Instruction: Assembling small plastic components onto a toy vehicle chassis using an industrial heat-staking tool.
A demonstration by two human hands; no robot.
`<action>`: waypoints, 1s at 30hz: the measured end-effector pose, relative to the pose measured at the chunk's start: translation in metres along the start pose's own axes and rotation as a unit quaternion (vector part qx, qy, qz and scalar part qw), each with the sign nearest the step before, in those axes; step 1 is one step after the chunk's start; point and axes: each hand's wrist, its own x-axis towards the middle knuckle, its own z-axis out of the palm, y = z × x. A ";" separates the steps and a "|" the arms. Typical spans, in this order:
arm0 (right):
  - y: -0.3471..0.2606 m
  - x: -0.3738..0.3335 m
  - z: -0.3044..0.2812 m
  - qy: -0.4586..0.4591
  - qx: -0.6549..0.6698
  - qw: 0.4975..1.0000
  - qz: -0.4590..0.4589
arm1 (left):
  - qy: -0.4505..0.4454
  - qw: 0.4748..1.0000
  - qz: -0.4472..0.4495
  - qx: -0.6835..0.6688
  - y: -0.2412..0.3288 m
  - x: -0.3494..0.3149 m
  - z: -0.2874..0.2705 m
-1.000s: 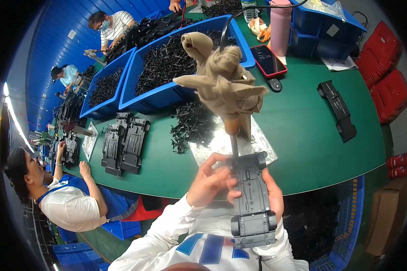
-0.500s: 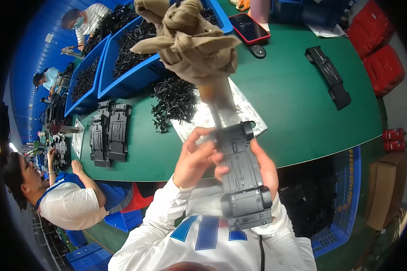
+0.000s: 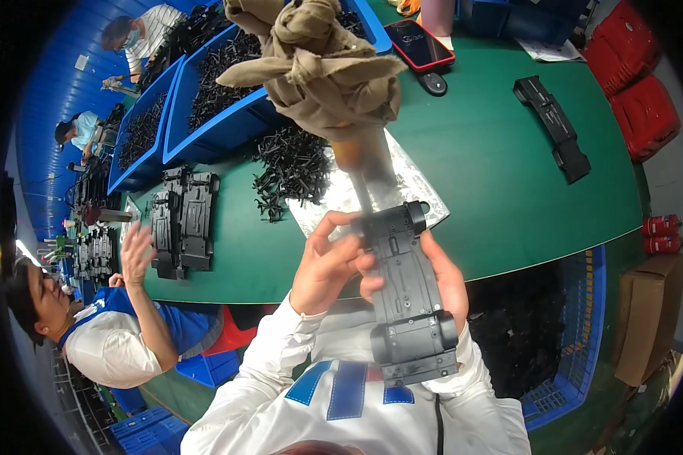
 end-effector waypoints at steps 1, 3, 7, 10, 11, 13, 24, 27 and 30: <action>0.000 0.000 0.000 0.000 0.000 1.000 0.001 | 0.001 1.000 0.002 0.000 0.000 0.000 0.000; -0.001 0.001 -0.001 -0.003 0.001 1.000 -0.001 | 0.002 1.000 0.002 0.001 0.000 0.000 0.001; 0.000 0.000 0.001 -0.002 -0.005 1.000 -0.001 | -0.010 1.000 -0.003 -0.015 0.003 0.000 0.001; 0.000 -0.001 0.003 0.000 0.000 1.000 -0.004 | -0.010 1.000 -0.002 -0.012 0.003 0.000 0.001; 0.000 -0.001 0.003 0.001 0.003 1.000 -0.002 | -0.009 1.000 -0.002 -0.012 0.003 0.000 0.001; 0.000 0.000 0.002 0.002 0.005 1.000 0.002 | -0.009 1.000 -0.004 -0.010 0.003 0.000 0.000; 0.000 -0.001 0.002 0.003 -0.013 1.000 0.001 | -0.011 1.000 -0.003 -0.013 0.002 -0.001 0.000; -0.001 0.000 0.003 0.009 0.010 1.000 0.006 | -0.010 1.000 -0.004 -0.014 0.002 0.000 0.001; 0.000 -0.001 0.006 0.005 0.009 1.000 0.000 | -0.008 1.000 -0.006 -0.015 0.003 0.001 0.001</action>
